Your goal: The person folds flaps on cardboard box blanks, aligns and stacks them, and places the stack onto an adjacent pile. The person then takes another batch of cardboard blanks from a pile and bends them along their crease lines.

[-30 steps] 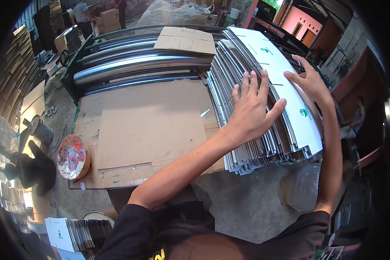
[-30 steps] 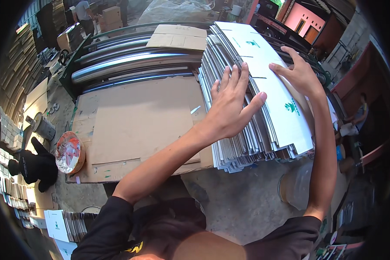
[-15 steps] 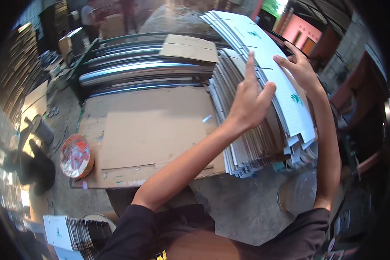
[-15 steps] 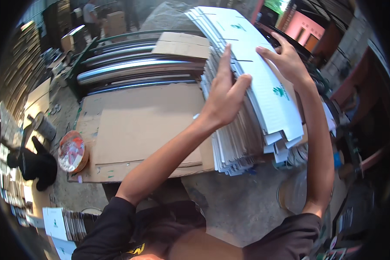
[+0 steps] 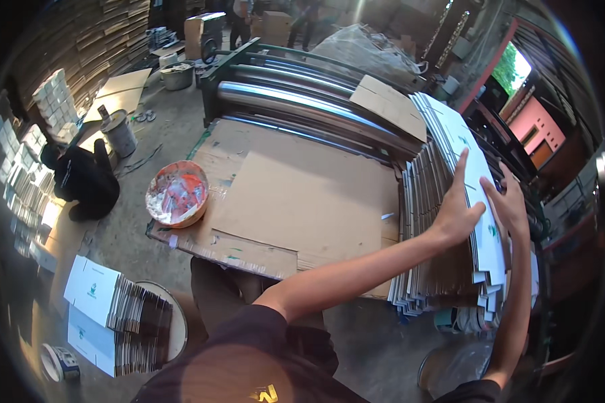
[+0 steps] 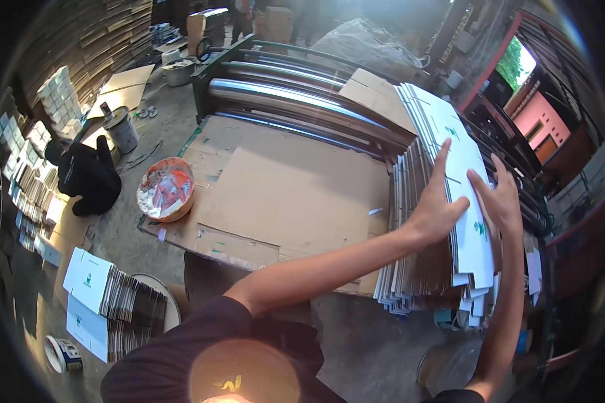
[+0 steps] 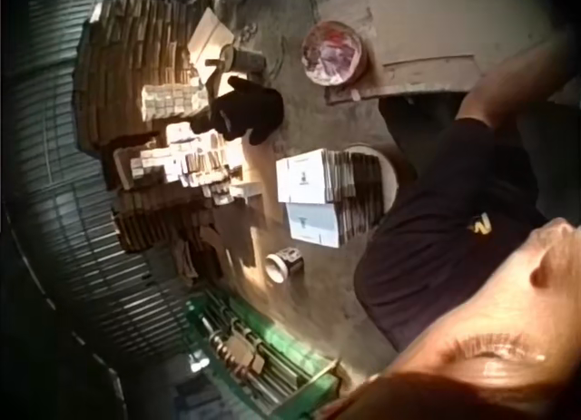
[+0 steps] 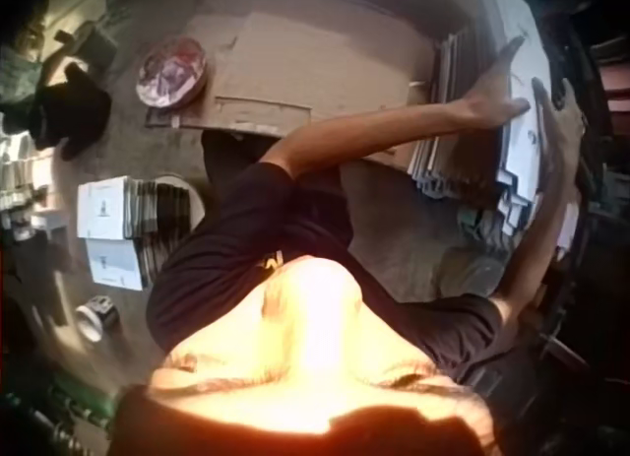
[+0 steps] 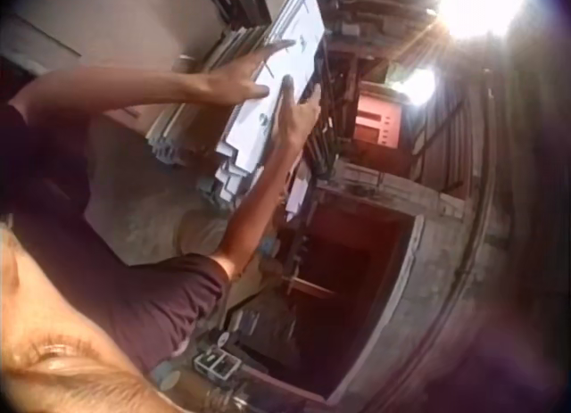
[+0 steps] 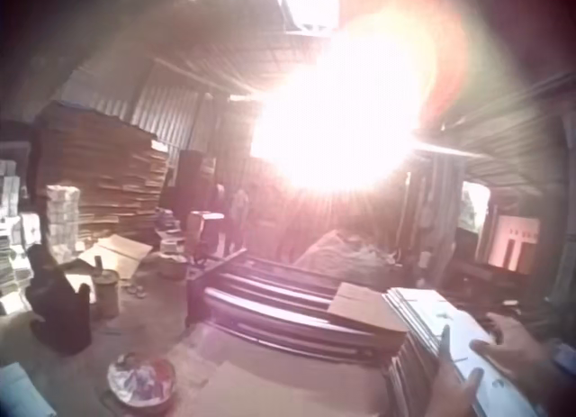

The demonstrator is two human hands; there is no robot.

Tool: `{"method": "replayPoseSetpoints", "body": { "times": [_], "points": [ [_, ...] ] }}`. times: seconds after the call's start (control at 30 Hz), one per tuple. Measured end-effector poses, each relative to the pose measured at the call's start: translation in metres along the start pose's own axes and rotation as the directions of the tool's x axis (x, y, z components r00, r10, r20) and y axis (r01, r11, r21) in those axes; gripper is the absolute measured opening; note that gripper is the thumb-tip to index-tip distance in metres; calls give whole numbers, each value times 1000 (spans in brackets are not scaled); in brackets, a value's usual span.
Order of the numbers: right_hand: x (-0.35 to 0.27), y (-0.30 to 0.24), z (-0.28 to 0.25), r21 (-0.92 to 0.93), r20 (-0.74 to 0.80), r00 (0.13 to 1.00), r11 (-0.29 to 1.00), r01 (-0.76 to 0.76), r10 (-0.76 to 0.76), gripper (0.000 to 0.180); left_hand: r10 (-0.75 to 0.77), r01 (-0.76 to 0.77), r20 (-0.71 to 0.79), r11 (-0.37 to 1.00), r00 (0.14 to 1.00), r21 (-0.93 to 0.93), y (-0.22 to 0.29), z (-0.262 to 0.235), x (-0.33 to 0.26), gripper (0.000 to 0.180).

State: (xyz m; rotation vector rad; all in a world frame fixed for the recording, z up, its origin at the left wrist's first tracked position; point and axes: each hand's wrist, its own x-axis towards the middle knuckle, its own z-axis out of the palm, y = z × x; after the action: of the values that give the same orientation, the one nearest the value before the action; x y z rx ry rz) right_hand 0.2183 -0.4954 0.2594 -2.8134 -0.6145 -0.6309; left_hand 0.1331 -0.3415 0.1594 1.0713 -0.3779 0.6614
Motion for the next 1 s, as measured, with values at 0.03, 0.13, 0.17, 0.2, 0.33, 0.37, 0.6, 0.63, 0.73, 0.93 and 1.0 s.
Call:
{"method": "replayPoseSetpoints", "body": {
  "times": [0.03,0.13,0.17,0.2,0.33,0.37,0.6,0.63,0.73,0.93,1.0],
  "points": [
    [-8,19,4,-3,1,1000,1000,1,-1,101,-8,7,13,1000,1000,19,-1,5,-4,104],
    [-15,48,10,169,131,979,969,-179,157,102,-61,64,42,996,997,-66,5,9,-9,105],
    [-15,46,8,321,243,956,916,-239,164,98,-58,60,31,997,998,-57,7,7,-9,105],
    [-13,43,6,455,354,923,835,-310,151,95,-33,35,37,998,999,-53,9,5,-10,105],
    [-24,24,-25,590,158,982,788,-177,103,78,49,-46,58,997,997,-61,27,11,-7,108],
    [-22,21,-26,715,126,991,689,-114,33,74,106,-105,53,994,993,-36,33,10,-5,109],
    [-13,-42,-48,735,-249,968,652,188,2,74,393,-397,58,910,918,117,91,-24,26,124],
    [-21,-43,-49,709,-307,952,665,235,-10,74,445,-448,56,883,894,139,91,-20,26,123],
    [-47,-90,-26,718,-330,932,601,351,-149,76,552,-545,59,792,832,276,104,-37,16,119],
    [-104,-233,93,898,14,832,373,233,-555,79,555,-514,149,593,819,620,142,-119,-30,112],
    [-134,-269,116,926,110,745,339,163,-658,80,524,-490,203,497,827,716,161,-140,-50,109]
  ]
}}
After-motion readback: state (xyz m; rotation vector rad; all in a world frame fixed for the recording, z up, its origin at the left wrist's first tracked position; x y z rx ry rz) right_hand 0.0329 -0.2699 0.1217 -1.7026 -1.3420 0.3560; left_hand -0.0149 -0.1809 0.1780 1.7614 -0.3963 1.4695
